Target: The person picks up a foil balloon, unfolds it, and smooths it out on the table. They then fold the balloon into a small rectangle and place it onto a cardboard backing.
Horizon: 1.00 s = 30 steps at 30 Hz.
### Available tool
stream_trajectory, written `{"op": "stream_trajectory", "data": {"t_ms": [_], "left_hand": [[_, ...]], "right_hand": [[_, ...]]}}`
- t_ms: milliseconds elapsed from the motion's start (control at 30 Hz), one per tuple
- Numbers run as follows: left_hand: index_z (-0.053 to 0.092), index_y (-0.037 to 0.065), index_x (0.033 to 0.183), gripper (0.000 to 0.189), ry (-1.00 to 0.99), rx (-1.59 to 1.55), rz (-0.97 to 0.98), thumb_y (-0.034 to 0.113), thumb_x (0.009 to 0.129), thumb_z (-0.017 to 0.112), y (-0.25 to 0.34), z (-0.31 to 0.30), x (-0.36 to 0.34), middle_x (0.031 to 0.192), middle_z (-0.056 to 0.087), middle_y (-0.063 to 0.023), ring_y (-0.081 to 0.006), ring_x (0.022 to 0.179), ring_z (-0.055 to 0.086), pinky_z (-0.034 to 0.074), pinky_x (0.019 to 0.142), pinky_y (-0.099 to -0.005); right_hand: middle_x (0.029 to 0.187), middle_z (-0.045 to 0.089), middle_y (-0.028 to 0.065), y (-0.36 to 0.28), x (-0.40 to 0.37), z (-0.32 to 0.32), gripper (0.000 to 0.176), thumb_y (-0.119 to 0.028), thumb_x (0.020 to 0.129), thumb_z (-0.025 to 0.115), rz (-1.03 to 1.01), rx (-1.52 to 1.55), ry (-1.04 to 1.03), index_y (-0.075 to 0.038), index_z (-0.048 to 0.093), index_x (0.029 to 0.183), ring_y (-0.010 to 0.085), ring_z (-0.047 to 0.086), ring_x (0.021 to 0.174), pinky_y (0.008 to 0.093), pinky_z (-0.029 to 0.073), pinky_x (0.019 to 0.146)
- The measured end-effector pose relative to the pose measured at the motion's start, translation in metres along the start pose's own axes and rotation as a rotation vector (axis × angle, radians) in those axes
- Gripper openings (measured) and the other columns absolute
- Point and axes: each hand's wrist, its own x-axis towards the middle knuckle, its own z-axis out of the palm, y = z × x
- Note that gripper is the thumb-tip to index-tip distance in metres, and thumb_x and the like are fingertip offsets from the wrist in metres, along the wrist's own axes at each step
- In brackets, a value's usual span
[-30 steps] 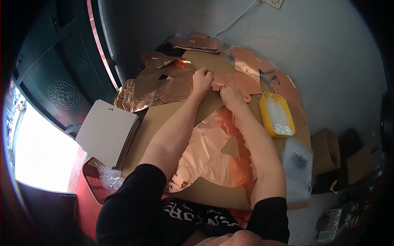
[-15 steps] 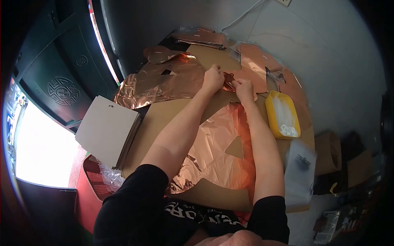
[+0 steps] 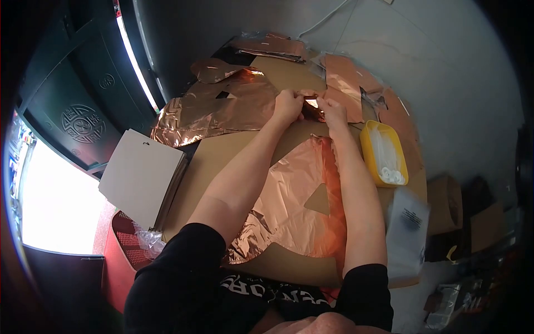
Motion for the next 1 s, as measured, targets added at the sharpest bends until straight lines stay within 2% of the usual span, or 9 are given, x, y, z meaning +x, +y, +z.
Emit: {"op": "stream_trajectory", "data": {"t_ms": [100, 200, 300, 400, 500, 633, 733, 833, 1000], "left_hand": [[0.059, -0.004, 0.097, 0.018, 0.070, -0.040, 0.025, 0.013, 0.093, 0.058, -0.005, 0.005, 0.001, 0.067, 0.064, -0.0102, -0.0170, 0.045, 0.062, 0.042, 0.035, -0.0300], [0.058, -0.003, 0.099, 0.015, 0.083, -0.064, 0.019, 0.010, 0.092, 0.059, -0.007, 0.007, 0.003, 0.065, 0.063, -0.0099, -0.0164, 0.044, 0.061, 0.042, 0.034, -0.0293], [0.057, -0.003, 0.096, 0.013, 0.044, -0.071, 0.010, 0.009, 0.092, 0.059, -0.005, 0.004, 0.001, 0.063, 0.062, -0.0105, -0.0160, 0.042, 0.060, 0.041, 0.033, -0.0292], [0.057, -0.003, 0.090, 0.012, 0.010, -0.048, 0.058, 0.009, 0.090, 0.058, -0.007, 0.002, 0.002, 0.066, 0.065, -0.0141, -0.0207, 0.045, 0.063, 0.047, 0.039, -0.0334], [0.058, -0.003, 0.085, 0.011, 0.005, -0.045, 0.079, 0.008, 0.089, 0.058, -0.010, 0.002, 0.006, 0.068, 0.066, -0.0161, -0.0230, 0.047, 0.065, 0.050, 0.042, -0.0354], [0.059, -0.002, 0.088, 0.012, 0.052, -0.049, 0.088, 0.008, 0.092, 0.058, -0.006, 0.004, 0.002, 0.061, 0.063, -0.0113, -0.0156, 0.040, 0.058, 0.040, 0.033, -0.0291], [0.059, -0.003, 0.087, 0.013, 0.042, -0.085, 0.080, 0.009, 0.093, 0.058, -0.010, 0.006, 0.005, 0.060, 0.063, -0.0114, -0.0162, 0.041, 0.058, 0.040, 0.033, -0.0298], [0.059, -0.003, 0.092, 0.013, 0.038, -0.071, 0.058, 0.009, 0.094, 0.057, -0.007, 0.004, 0.005, 0.061, 0.062, -0.0111, -0.0162, 0.042, 0.059, 0.040, 0.033, -0.0300], [0.053, -0.005, 0.102, 0.016, 0.046, -0.087, 0.037, 0.007, 0.091, 0.054, -0.007, 0.006, 0.004, 0.072, 0.066, -0.0179, -0.0242, 0.047, 0.065, 0.049, 0.038, -0.0360]], "right_hand": [[0.072, 0.060, -0.0005, 0.008, 0.002, 0.007, 0.015, -0.012, 0.085, 0.071, -0.106, 0.040, 0.067, -0.001, 0.064, 0.077, 0.0094, 0.053, 0.066, 0.0286, 0.043, 0.059], [0.071, 0.060, 0.0021, 0.009, -0.002, 0.017, 0.010, -0.008, 0.085, 0.067, -0.327, -0.055, 0.290, -0.001, 0.064, 0.079, 0.0140, 0.055, 0.067, 0.0308, 0.045, 0.062], [0.077, 0.063, 0.0090, 0.013, 0.000, 0.007, 0.005, -0.005, 0.084, 0.063, -0.519, -0.379, 0.189, -0.001, 0.065, 0.082, 0.0229, 0.061, 0.073, 0.0330, 0.049, 0.069], [0.086, 0.063, 0.0148, 0.014, -0.009, 0.006, 0.006, -0.004, 0.082, 0.061, -0.537, -0.484, 0.058, -0.002, 0.066, 0.084, 0.0308, 0.063, 0.083, 0.0368, 0.050, 0.075], [0.090, 0.064, 0.0154, 0.013, -0.013, 0.008, 0.009, -0.003, 0.082, 0.059, -0.757, -0.626, 0.051, -0.002, 0.067, 0.084, 0.0338, 0.061, 0.090, 0.0419, 0.048, 0.082], [0.086, 0.062, 0.0147, 0.001, -0.023, 0.014, 0.008, -0.006, 0.083, 0.062, -0.795, -0.731, 0.072, -0.002, 0.068, 0.085, 0.0343, 0.059, 0.089, 0.0445, 0.047, 0.082], [0.086, 0.062, 0.0151, 0.006, -0.018, 0.017, 0.008, -0.008, 0.082, 0.065, -0.846, -0.769, 0.116, -0.001, 0.068, 0.085, 0.0350, 0.059, 0.089, 0.0450, 0.046, 0.082], [0.087, 0.062, 0.0161, 0.010, -0.011, 0.016, 0.008, -0.009, 0.082, 0.068, -0.788, -0.735, 0.134, -0.001, 0.066, 0.084, 0.0356, 0.059, 0.088, 0.0456, 0.046, 0.080], [0.086, 0.063, 0.0174, 0.001, -0.013, 0.015, 0.014, -0.009, 0.080, 0.070, -0.661, -0.665, 0.165, 0.001, 0.061, 0.077, 0.0363, 0.060, 0.087, 0.0469, 0.046, 0.079]]}}
